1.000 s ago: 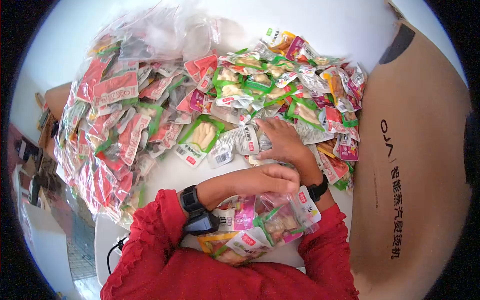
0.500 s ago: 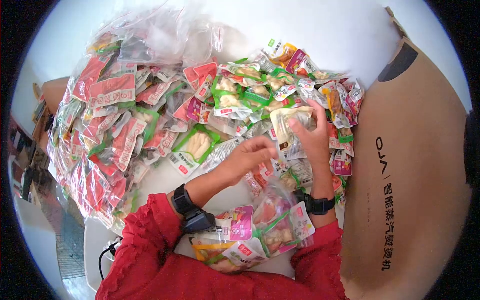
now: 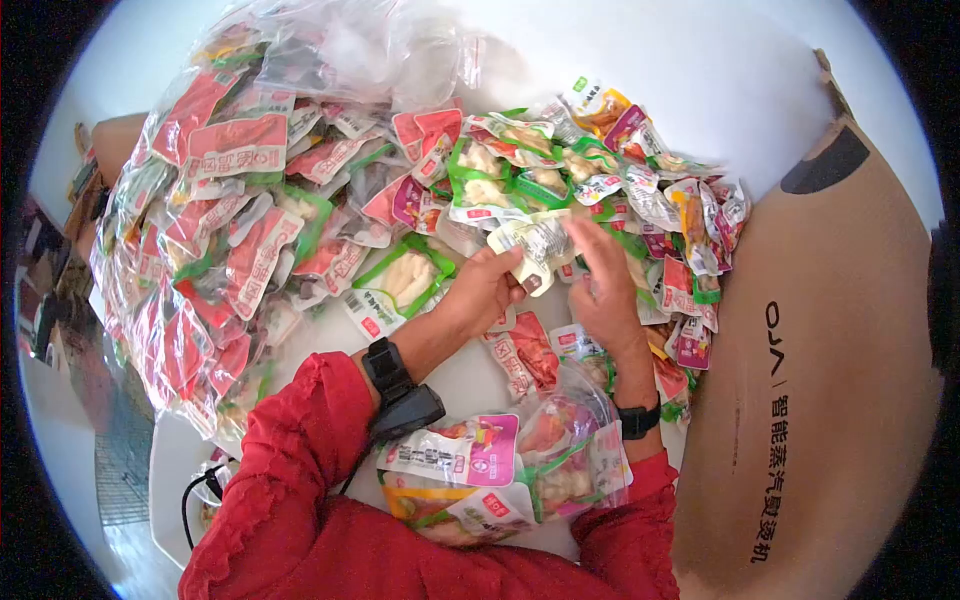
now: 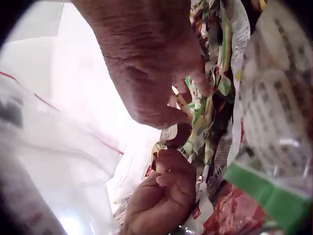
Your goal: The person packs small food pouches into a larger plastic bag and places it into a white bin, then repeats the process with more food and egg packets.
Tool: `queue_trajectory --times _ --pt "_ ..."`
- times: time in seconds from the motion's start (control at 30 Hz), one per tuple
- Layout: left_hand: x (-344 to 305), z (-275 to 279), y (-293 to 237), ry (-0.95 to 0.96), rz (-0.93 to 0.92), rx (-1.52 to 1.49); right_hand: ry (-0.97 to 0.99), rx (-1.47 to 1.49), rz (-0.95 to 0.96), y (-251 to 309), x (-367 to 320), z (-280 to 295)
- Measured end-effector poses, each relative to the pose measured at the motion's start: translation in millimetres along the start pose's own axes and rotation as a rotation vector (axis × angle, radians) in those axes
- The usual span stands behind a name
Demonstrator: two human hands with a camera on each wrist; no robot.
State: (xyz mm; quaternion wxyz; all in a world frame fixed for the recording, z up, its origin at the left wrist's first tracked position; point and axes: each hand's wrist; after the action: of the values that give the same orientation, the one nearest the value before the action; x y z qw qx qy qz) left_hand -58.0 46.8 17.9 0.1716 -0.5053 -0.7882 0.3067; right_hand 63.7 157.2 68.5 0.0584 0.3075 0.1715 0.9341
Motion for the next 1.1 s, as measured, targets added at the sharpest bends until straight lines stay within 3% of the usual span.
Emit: queue_trajectory --times 0.1,0.2,0.27,0.3,0.37,0.4,0.43,0.47,0.57,0.63,0.77,0.83,0.87,1.1 --pt "0 6 -2 0.022 -0.021 -0.037 -0.025 -0.215 0.047 9 2 -11" --pt "2 13 1 0.119 0.055 0.1 -0.048 -0.211 0.083 6 2 -12" --pt "8 28 10 0.344 0.05 0.074 -0.027 -0.228 0.115 1 0 -12" --pt "7 26 9 0.349 0.05 0.069 -0.006 -0.078 0.003 1 -3 -13" --pt "6 22 5 0.093 -0.156 0.165 0.016 0.064 -0.108 -2 -9 -15" --pt "4 21 2 -0.046 -0.211 0.37 0.036 0.403 -0.296 0 -10 -16" --pt "5 17 1 -0.046 -0.216 0.363 0.059 0.745 -0.483 2 -10 -18" --pt "5 13 2 -0.068 -0.254 0.353 0.052 0.961 -0.448 6 -10 -20" --pt "4 10 5 -0.051 -0.256 0.202 0.054 1.038 -0.391 -5 -14 -38" --pt "3 13 6 0.016 -0.119 0.153 0.075 1.036 -0.44 0 -12 -35" --pt "11 26 7 -0.048 -0.046 0.177 0.002 0.953 -0.425 -12 -16 -41" --pt "10 24 10 -0.096 -0.059 0.216 0.018 0.735 -0.453 -20 -17 -38" --pt "11 26 11 -0.055 -0.078 0.221 -0.093 0.665 -0.373 -20 -18 -41" --pt "10 27 11 -0.024 -0.057 0.178 -0.106 0.541 -0.295 -9 -17 -36"
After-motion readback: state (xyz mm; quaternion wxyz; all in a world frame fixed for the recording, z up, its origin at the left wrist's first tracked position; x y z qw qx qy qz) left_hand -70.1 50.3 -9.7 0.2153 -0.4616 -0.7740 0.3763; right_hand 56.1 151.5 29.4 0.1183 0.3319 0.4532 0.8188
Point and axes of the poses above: each hand's wrist, its own x-axis towards the middle knuckle, its own z-axis out of the back of the hand, y = z × x, and after that the axes turned 4 degrees about x, right-handed
